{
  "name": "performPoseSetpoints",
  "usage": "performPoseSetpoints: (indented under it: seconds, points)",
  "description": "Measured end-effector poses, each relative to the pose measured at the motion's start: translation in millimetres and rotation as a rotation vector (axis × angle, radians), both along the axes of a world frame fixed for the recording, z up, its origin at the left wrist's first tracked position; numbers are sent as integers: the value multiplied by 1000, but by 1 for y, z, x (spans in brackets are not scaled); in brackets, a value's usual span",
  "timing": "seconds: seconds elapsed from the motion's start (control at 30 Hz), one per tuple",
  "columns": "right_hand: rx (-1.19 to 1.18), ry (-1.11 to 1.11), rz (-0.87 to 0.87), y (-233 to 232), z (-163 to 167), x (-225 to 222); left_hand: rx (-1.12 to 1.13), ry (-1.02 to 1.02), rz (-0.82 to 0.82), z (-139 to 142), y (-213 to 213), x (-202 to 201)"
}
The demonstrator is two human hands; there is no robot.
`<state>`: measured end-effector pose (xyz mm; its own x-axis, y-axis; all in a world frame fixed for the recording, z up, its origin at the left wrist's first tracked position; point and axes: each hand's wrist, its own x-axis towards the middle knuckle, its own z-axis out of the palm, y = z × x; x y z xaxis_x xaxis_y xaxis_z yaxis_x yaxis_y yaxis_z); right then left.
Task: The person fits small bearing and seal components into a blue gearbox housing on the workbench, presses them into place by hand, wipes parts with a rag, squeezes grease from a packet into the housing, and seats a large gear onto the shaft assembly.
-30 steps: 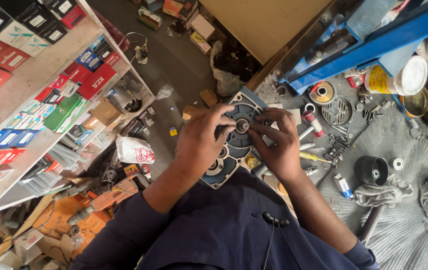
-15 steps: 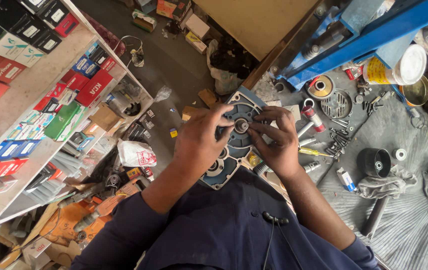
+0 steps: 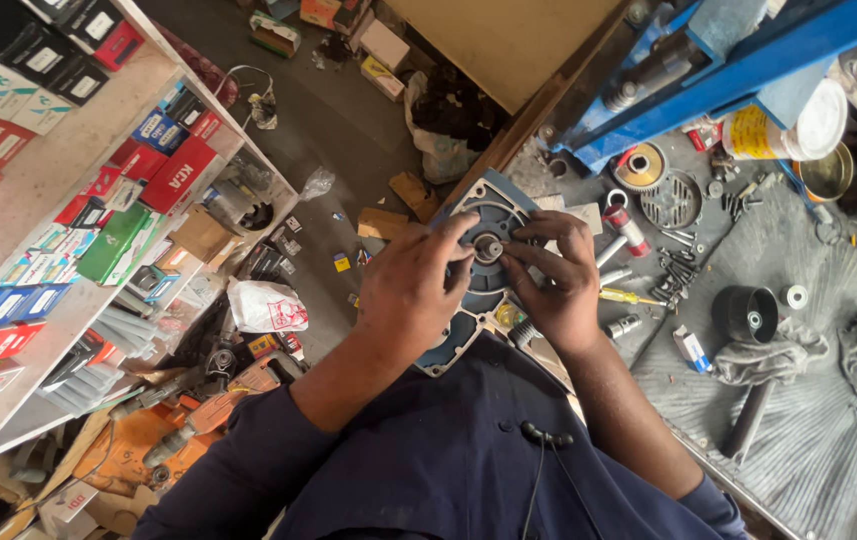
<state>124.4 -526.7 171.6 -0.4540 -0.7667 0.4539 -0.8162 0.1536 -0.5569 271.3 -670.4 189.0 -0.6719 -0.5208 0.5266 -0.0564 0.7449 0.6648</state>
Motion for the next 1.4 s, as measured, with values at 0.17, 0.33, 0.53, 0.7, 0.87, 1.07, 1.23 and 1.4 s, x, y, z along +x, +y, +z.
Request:
performPoseSetpoints:
  seconds: [0.17,0.33,0.53,0.7,0.87,1.07,1.23,1.4]
  points:
    - [-5,-8,-11,2,-2,0,44,9,-8,-2,0,-3]
    - [-3,-38,-17,5,-1,1,75,17,-55,-2,-1,-3]
    - [-25,-46,-13,6,-2,-3,106,8,-55,-3,2,-6]
    - [-36,-58,-2,8,-3,-5,86,-2,-34,-5,5,-9]
    - [-35,-56,-6,9,-5,-7,72,-15,-31,-6,7,-10]
    - [-42,-62,2,10,-5,-6,48,-22,-41,-4,10,-9]
    - [-44,-52,14,11,-6,-7,119,-34,-53,-4,8,-12]
    - [-38,-67,13,12,-7,-7,192,-55,-50,-4,7,-12]
